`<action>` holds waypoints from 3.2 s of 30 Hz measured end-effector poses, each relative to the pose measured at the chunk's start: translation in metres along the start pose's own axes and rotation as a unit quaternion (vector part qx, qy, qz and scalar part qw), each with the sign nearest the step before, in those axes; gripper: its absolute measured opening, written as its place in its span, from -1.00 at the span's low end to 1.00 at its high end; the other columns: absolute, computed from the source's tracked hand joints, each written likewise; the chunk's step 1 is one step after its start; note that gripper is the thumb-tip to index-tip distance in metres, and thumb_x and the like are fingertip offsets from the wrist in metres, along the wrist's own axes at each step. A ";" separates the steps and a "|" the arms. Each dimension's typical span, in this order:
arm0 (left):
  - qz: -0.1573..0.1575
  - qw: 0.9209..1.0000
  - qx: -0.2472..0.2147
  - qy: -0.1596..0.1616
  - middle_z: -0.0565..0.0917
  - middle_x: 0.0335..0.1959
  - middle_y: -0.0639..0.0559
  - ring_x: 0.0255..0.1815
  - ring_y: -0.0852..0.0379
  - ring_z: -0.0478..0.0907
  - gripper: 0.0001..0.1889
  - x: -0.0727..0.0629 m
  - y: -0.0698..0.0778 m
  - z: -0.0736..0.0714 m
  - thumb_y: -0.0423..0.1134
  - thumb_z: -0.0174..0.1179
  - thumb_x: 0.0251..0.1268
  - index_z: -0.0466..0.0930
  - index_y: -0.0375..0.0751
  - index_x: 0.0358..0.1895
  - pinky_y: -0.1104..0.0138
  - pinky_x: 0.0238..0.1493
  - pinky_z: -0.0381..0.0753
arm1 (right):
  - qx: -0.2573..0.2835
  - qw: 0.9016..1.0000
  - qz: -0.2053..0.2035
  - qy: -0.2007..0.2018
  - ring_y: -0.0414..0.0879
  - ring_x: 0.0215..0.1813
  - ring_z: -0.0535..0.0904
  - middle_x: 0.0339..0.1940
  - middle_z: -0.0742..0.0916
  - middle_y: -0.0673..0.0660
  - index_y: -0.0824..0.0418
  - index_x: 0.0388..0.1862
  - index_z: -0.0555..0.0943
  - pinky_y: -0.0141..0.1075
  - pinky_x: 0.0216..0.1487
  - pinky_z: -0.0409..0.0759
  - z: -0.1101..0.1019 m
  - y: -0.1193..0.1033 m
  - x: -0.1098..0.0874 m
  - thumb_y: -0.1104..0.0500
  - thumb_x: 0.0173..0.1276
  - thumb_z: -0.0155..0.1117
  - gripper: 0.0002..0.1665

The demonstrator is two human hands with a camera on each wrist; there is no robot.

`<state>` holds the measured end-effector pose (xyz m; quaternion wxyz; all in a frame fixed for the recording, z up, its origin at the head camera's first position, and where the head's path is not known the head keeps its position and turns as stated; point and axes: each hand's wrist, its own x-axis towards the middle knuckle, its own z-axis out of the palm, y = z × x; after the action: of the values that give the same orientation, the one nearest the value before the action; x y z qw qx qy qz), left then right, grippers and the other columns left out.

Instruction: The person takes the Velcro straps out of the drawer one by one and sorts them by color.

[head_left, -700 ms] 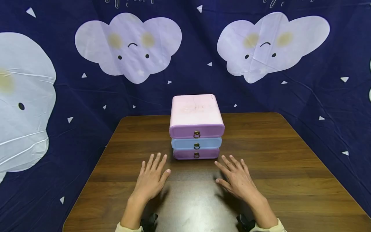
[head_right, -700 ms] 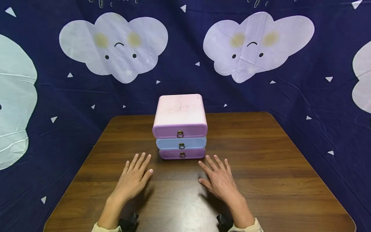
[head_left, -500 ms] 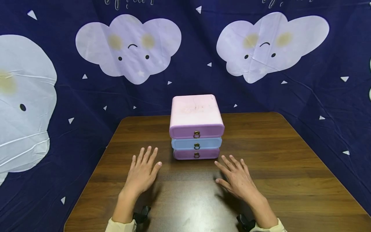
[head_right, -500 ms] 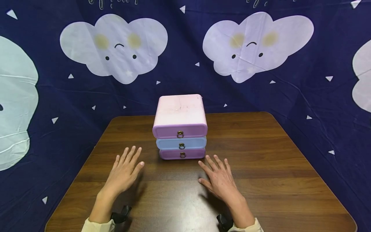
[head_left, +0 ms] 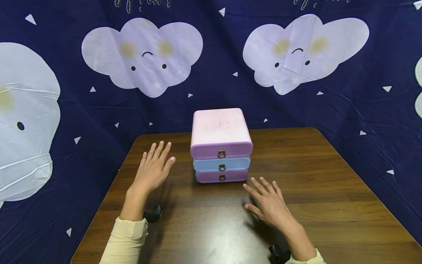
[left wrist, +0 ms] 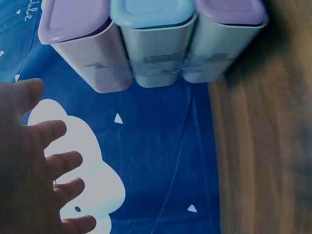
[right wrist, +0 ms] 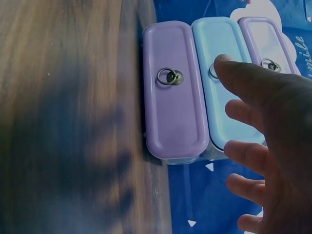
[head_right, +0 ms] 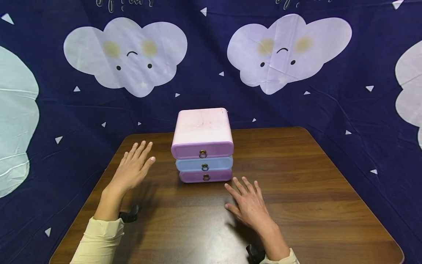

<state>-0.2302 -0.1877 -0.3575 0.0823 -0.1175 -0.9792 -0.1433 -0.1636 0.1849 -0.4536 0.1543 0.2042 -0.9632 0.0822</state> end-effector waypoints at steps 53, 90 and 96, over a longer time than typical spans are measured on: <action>0.063 0.994 0.006 -0.083 -0.06 0.56 0.15 0.59 -0.07 -0.27 -0.37 0.097 0.043 -0.011 0.29 -0.50 0.44 -0.17 0.26 0.51 -0.13 0.50 -0.27 | 0.046 0.977 -0.042 0.205 0.09 -0.02 0.57 -0.12 0.74 0.09 0.10 -0.02 0.65 -0.04 -0.09 0.47 -0.011 -0.023 0.038 -0.05 0.14 0.35 -0.55; 0.060 0.995 0.005 -0.080 -0.05 0.56 0.16 0.59 -0.05 -0.22 -0.37 0.097 0.044 -0.009 0.30 -0.51 0.43 -0.17 0.27 0.51 -0.12 0.51 -0.23 | 0.685 0.679 0.262 0.040 -0.09 -0.37 0.70 -0.39 0.74 0.11 0.38 -0.05 0.51 -0.19 -0.34 0.71 -0.010 -0.061 0.120 0.16 0.41 0.09 -0.70; 0.060 0.995 0.008 -0.081 -0.06 0.56 0.18 0.59 -0.03 -0.23 -0.37 0.098 0.046 -0.009 0.29 -0.52 0.43 -0.18 0.28 0.51 -0.11 0.51 -0.23 | 0.703 0.659 0.266 0.019 -0.17 -0.42 0.67 -0.45 0.74 0.03 0.43 -0.05 0.53 -0.24 -0.34 0.69 -0.008 -0.062 0.123 0.13 0.42 0.09 -0.64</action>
<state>-0.3110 -0.1271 -0.3180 0.0120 -0.1866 -0.9750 -0.1203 -0.2422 0.0851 -0.3995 -0.0458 -0.0144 -0.6288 0.7761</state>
